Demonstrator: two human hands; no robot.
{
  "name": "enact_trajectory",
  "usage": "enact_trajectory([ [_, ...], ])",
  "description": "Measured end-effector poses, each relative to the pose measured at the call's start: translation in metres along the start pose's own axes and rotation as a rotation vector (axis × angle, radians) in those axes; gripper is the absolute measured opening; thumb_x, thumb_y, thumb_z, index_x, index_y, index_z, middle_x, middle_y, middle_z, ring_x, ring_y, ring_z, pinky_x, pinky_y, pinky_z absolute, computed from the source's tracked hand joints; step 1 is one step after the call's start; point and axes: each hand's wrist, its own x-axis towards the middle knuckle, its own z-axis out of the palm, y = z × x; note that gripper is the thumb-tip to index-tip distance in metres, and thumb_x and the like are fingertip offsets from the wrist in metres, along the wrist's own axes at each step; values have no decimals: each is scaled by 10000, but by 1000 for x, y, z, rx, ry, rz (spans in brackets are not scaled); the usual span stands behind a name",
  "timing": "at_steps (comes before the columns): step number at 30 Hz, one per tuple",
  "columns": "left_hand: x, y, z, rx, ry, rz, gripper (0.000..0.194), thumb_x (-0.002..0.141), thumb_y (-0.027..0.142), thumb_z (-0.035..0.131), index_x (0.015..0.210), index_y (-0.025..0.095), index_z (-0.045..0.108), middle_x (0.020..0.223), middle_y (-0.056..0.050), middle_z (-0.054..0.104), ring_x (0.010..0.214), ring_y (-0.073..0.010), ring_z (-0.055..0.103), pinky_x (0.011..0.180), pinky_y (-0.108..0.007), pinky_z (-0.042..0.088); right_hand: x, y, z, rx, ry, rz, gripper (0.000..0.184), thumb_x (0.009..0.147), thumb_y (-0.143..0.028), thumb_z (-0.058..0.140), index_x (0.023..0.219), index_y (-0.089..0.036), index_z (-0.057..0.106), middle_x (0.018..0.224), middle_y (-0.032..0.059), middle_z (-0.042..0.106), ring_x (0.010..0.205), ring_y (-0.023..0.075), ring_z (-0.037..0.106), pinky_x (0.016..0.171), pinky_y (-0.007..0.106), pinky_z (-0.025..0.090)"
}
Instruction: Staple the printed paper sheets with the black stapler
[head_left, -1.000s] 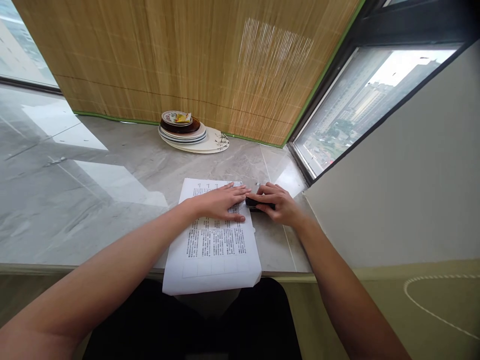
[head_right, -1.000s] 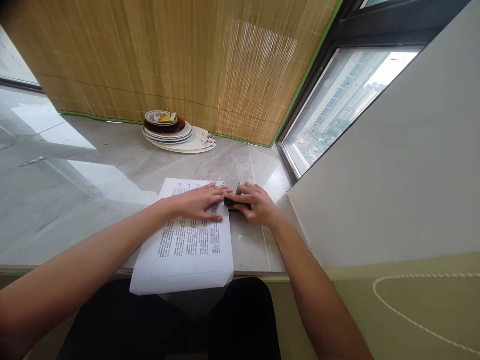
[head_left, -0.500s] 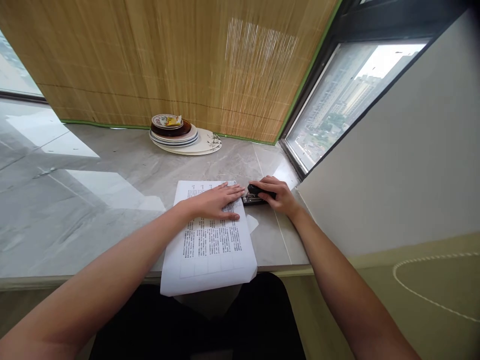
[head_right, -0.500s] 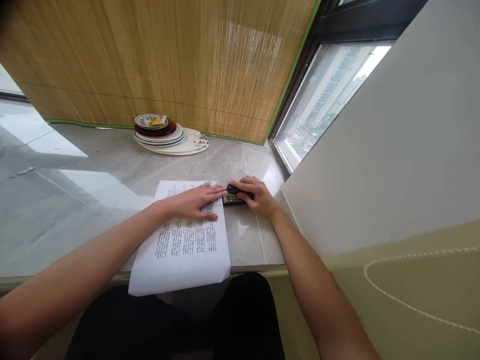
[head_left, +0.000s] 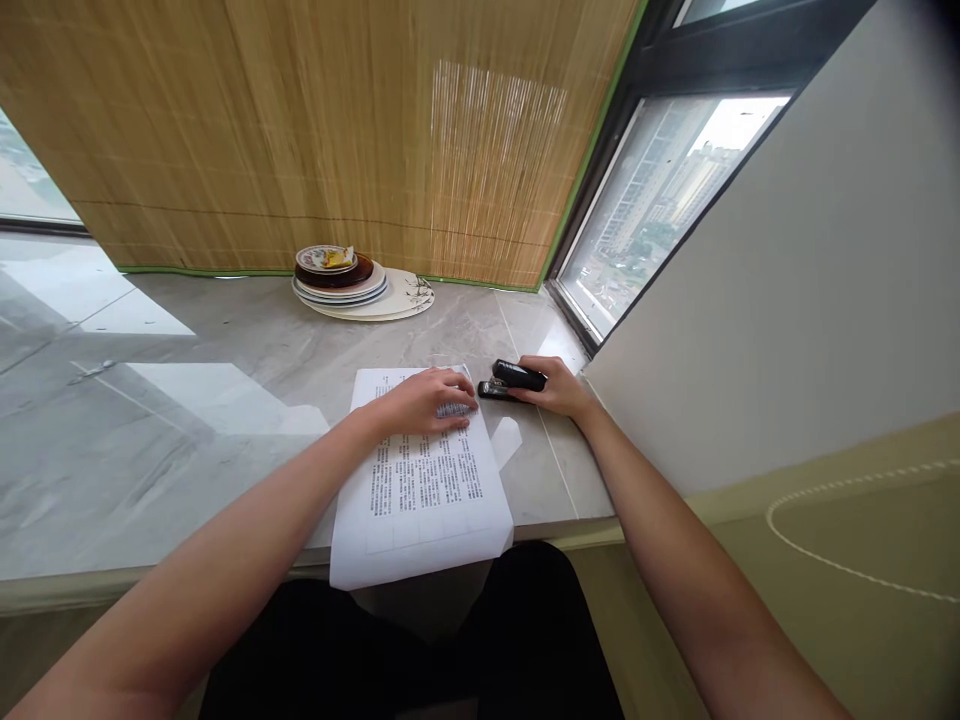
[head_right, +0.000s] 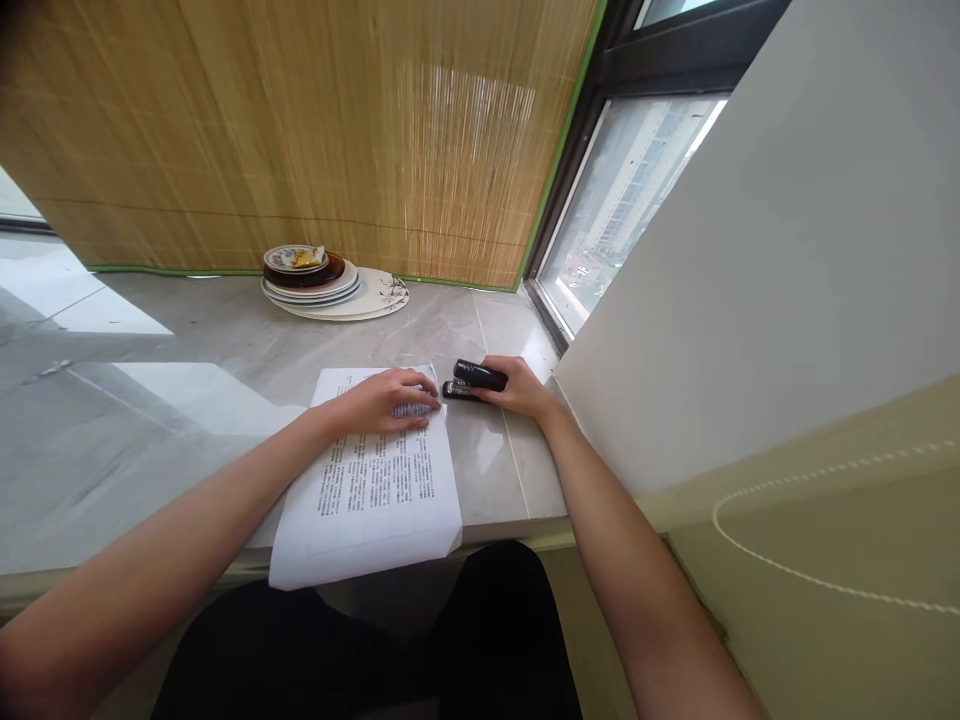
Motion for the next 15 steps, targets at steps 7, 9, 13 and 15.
enact_trajectory([
  [7, 1, -5, 4, -42, 13, 9, 305, 1031, 226, 601, 1232, 334, 803, 1277, -71, 748, 1111, -245, 707, 980, -431, 551, 1, 1, 2, -38, 127, 91, 512, 882, -678, 729, 747, -216, 555, 702, -12, 543, 661, 153, 458, 640, 321, 336],
  [9, 2, -8, 6, -56, 5, 8, 387, 1022, 140, 540, 1225, 337, 804, 1286, -66, 746, 1131, -243, 700, 991, -442, 554, 1, 2, 2, -33, 127, 96, 510, 880, -674, 738, 745, -216, 558, 694, -14, 533, 652, 152, 444, 634, 324, 320],
  [13, 1, -12, 7, -78, -9, -14, 484, 1020, 83, 437, 1259, 315, 788, 1334, -75, 719, 1213, -245, 662, 1030, -451, 552, 1, 3, 2, -23, 127, 101, 527, 871, -686, 745, 730, -217, 549, 677, -17, 510, 646, 152, 427, 628, 325, 301],
  [15, 1, -11, 5, -51, 30, -40, 393, 1052, 179, 486, 1298, 298, 769, 1352, -87, 705, 1261, -264, 627, 1079, -472, 530, 1, 4, 2, -19, 125, 104, 543, 869, -699, 741, 720, -218, 536, 671, -18, 501, 646, 152, 422, 628, 325, 300],
])
